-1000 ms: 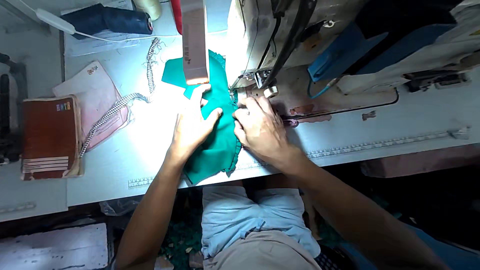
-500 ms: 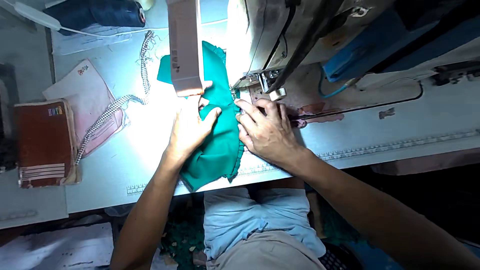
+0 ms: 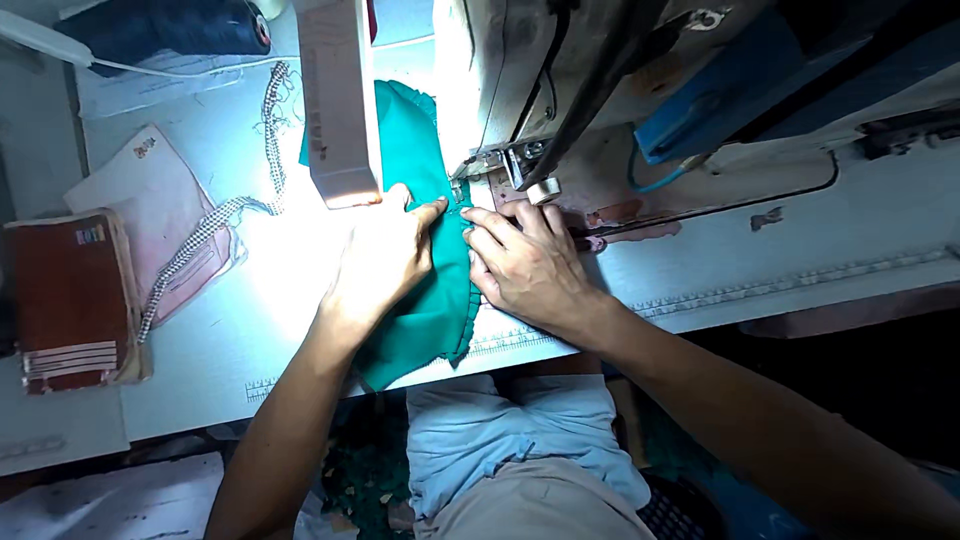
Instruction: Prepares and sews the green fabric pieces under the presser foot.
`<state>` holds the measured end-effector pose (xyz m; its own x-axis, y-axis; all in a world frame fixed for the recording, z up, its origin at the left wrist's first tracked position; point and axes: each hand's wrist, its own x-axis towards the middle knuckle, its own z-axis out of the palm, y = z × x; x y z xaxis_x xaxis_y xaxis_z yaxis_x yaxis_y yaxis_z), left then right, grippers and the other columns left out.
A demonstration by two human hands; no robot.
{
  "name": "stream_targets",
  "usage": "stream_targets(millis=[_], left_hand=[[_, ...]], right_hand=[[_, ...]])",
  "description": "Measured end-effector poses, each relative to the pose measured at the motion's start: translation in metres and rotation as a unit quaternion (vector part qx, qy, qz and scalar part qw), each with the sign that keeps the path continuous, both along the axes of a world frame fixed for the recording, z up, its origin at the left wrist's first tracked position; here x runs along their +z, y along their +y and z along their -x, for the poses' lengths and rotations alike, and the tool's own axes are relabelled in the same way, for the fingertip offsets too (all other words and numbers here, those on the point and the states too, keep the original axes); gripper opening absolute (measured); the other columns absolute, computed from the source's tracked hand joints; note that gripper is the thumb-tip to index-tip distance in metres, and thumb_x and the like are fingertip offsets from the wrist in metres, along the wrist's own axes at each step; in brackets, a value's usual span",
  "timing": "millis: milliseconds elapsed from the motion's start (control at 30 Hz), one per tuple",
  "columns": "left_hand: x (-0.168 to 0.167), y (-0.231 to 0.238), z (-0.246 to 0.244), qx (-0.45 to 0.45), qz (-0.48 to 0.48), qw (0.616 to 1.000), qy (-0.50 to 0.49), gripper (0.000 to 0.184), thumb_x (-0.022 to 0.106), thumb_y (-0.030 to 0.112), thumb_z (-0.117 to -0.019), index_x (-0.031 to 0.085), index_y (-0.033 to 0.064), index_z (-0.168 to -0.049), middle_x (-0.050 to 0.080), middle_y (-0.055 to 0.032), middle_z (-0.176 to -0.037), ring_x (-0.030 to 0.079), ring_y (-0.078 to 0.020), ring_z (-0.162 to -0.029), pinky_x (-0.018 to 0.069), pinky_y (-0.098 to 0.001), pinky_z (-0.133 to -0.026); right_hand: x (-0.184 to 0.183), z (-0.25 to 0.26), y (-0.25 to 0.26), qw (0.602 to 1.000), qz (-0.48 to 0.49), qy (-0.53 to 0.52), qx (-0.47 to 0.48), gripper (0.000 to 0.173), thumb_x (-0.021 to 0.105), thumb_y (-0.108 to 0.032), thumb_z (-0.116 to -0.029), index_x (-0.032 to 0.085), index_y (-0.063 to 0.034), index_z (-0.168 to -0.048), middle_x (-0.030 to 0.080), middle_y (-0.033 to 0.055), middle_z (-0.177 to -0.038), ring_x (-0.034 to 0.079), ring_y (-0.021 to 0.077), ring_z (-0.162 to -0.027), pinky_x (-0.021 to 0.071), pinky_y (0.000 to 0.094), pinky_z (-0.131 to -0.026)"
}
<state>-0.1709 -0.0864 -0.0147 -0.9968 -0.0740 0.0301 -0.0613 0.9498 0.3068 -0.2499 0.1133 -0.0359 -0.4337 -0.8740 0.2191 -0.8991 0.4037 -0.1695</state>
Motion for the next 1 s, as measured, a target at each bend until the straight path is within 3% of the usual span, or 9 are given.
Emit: stream_targets(millis=[133,367,667,1000], left_hand=[[-0.005,0.004,-0.007,-0.01,0.024,1.0,0.007,0.043,0.057,0.012,-0.0931,0.07,0.017,-0.134,0.059,-0.014,-0.104,0.059,-0.0301,-0.092,0.0483,-0.0435,-0.071],[-0.008,0.003,0.0,-0.012,0.067,0.998,0.01,0.045,0.051,0.013,-0.0936,0.067,0.0095,-0.136,0.062,-0.0209,-0.106,0.062,-0.0385,-0.095,0.0488,-0.0491,-0.072],[-0.005,0.006,0.0,-0.006,0.099,0.995,-0.007,0.045,0.053,0.009,-0.0933,0.065,0.0086,-0.137,0.061,-0.0206,-0.113,0.062,-0.039,-0.099,0.051,-0.0496,-0.072],[-0.007,0.007,-0.007,-0.012,0.1,0.995,-0.009,0.047,0.055,0.009,-0.0938,0.063,0.0103,-0.14,0.059,-0.0181,-0.116,0.059,-0.0359,-0.098,0.0487,-0.0483,-0.071]], right_hand=[[-0.002,-0.004,0.0,1.0,0.009,-0.014,0.003,0.029,0.05,-0.022,-0.0993,0.073,-0.0087,-0.11,0.064,0.009,-0.139,0.059,0.0344,-0.115,0.0445,0.0506,-0.086],[-0.004,-0.009,0.0,0.999,0.016,-0.03,0.011,0.029,0.05,-0.02,-0.099,0.072,-0.0086,-0.114,0.063,0.0097,-0.139,0.059,0.0332,-0.115,0.0439,0.0487,-0.085],[-0.008,-0.015,-0.002,0.999,0.022,-0.038,-0.009,0.034,0.049,-0.022,-0.0997,0.072,-0.0106,-0.122,0.061,0.0074,-0.143,0.058,0.0323,-0.114,0.0426,0.0495,-0.087],[-0.006,-0.02,-0.003,0.999,0.006,-0.012,-0.036,0.033,0.048,-0.025,-0.1012,0.072,-0.0117,-0.121,0.06,0.0069,-0.144,0.058,0.0337,-0.113,0.0414,0.0514,-0.088]])
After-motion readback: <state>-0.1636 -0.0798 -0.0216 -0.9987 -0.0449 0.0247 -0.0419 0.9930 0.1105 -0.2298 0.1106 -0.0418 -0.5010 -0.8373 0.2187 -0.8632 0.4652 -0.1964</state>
